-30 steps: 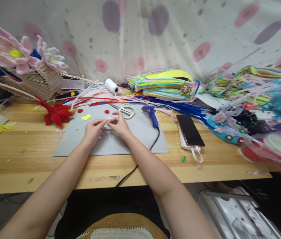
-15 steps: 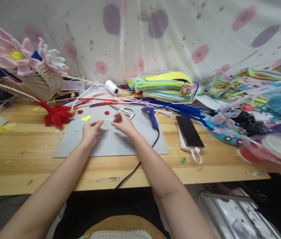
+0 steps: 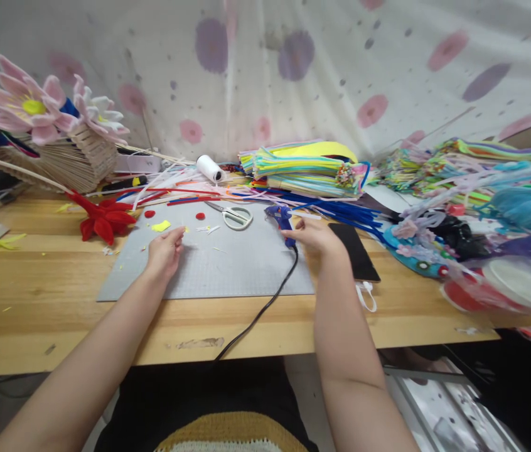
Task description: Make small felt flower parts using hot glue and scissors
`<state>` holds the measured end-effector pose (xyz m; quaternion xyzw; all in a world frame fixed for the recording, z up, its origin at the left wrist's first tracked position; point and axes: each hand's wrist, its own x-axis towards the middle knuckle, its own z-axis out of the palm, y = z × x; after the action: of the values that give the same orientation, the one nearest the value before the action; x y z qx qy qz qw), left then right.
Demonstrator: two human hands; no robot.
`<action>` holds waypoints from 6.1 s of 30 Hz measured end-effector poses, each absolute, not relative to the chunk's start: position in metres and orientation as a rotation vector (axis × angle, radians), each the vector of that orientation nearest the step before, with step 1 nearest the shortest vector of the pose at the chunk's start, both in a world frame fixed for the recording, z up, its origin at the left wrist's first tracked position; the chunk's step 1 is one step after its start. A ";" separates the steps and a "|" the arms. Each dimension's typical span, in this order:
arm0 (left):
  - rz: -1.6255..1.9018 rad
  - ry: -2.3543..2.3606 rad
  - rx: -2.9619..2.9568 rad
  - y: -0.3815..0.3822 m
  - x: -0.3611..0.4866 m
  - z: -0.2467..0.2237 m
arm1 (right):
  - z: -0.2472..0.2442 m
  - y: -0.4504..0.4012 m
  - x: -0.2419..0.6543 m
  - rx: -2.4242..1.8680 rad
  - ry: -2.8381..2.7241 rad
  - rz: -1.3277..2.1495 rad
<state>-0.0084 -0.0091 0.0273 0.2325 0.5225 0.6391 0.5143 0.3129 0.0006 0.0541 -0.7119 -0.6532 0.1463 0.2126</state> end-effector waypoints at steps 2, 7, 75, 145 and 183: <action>1.537 1.262 0.582 -0.010 -0.008 0.026 | 0.044 0.009 0.301 -2.007 -1.789 0.406; 1.527 1.306 0.632 -0.009 -0.008 0.020 | 0.028 0.022 0.269 -1.873 -1.376 0.516; 1.460 1.476 0.847 -0.010 -0.002 0.017 | 0.037 -0.014 0.184 -1.307 -1.760 1.092; 1.389 1.128 0.898 -0.010 -0.012 0.011 | 0.018 0.007 0.108 -1.029 -1.545 1.165; 1.351 1.206 0.912 -0.017 -0.009 0.026 | 0.009 0.004 0.119 -1.139 -1.469 1.186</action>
<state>-0.0085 -0.0167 0.0261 0.3816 0.5049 0.5656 0.5288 0.1193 0.0042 0.0087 -0.4611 -0.5943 0.4800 0.4514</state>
